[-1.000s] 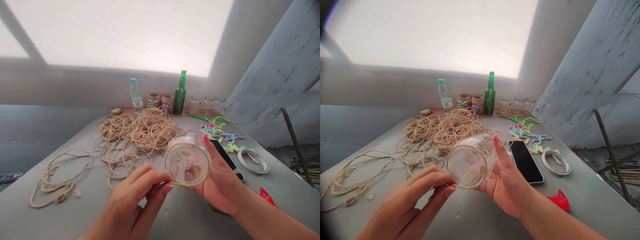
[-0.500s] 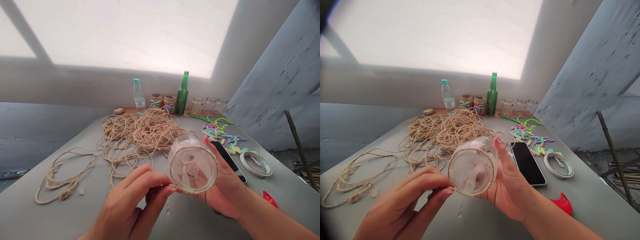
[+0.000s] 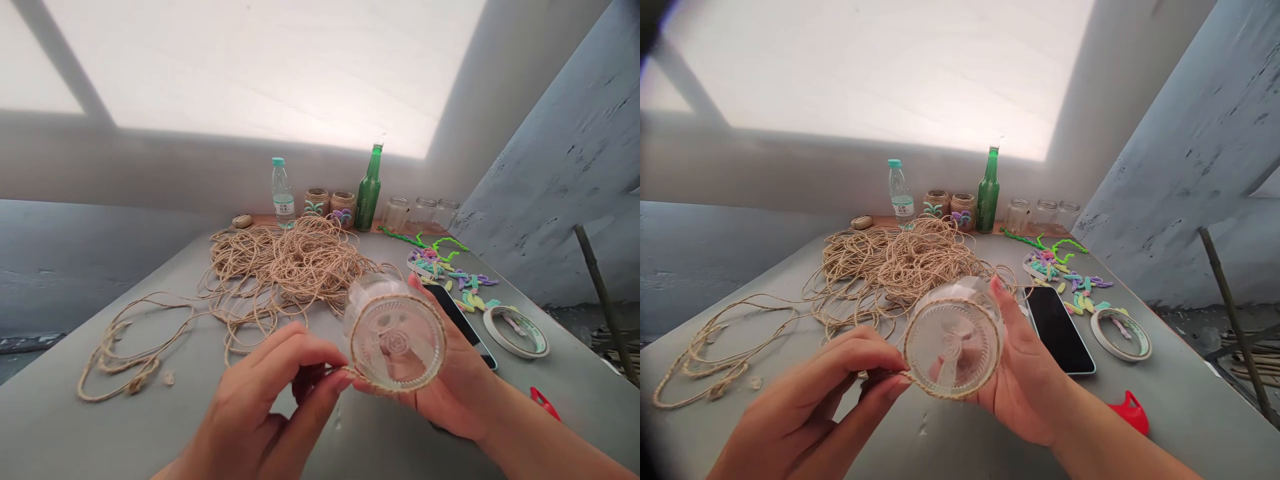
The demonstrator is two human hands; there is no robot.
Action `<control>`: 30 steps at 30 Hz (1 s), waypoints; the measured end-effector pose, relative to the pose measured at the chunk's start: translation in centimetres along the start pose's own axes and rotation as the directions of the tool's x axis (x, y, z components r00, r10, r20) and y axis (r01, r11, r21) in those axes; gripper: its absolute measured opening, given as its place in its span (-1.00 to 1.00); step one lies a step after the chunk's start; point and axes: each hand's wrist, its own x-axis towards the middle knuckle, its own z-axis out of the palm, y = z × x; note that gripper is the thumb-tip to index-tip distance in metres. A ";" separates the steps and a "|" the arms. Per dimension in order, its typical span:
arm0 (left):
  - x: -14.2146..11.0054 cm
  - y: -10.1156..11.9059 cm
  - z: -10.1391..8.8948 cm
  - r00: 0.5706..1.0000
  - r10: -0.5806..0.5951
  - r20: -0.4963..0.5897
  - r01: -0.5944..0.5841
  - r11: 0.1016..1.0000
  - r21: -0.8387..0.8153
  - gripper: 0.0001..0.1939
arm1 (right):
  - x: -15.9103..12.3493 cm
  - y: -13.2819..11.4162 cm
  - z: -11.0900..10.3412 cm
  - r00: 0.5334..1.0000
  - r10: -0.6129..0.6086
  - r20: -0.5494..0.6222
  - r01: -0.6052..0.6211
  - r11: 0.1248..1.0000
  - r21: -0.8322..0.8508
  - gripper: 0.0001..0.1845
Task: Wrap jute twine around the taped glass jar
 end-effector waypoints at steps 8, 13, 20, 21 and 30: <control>-0.4 0.1 0.0 0.999 -0.004 -0.034 0.003 1.000 -0.009 -0.81 | 0.2 0.1 -0.1 1.000 0.010 0.005 -0.010 1.000 -0.024 -0.37; -0.2 0.0 -0.2 0.999 0.032 -0.017 -0.032 0.999 -0.036 -0.80 | 0.2 0.1 -0.2 0.998 0.056 0.026 -0.055 0.998 -0.026 -0.30; -0.4 -0.3 -0.7 0.991 0.137 0.009 -0.137 0.990 -0.026 -0.71 | 0.2 0.0 -0.6 0.997 0.074 0.024 -0.073 0.996 -0.047 -0.30; -0.5 -0.3 -0.9 0.990 0.139 0.014 -0.139 0.990 -0.019 -0.69 | 0.1 -0.1 -0.6 0.997 0.078 0.028 -0.076 0.996 -0.047 -0.30; -0.6 0.0 -1.5 0.984 0.169 0.053 -0.170 0.985 0.007 -0.72 | -0.3 -0.5 -0.1 0.999 0.036 0.041 -0.029 0.989 -0.146 -0.36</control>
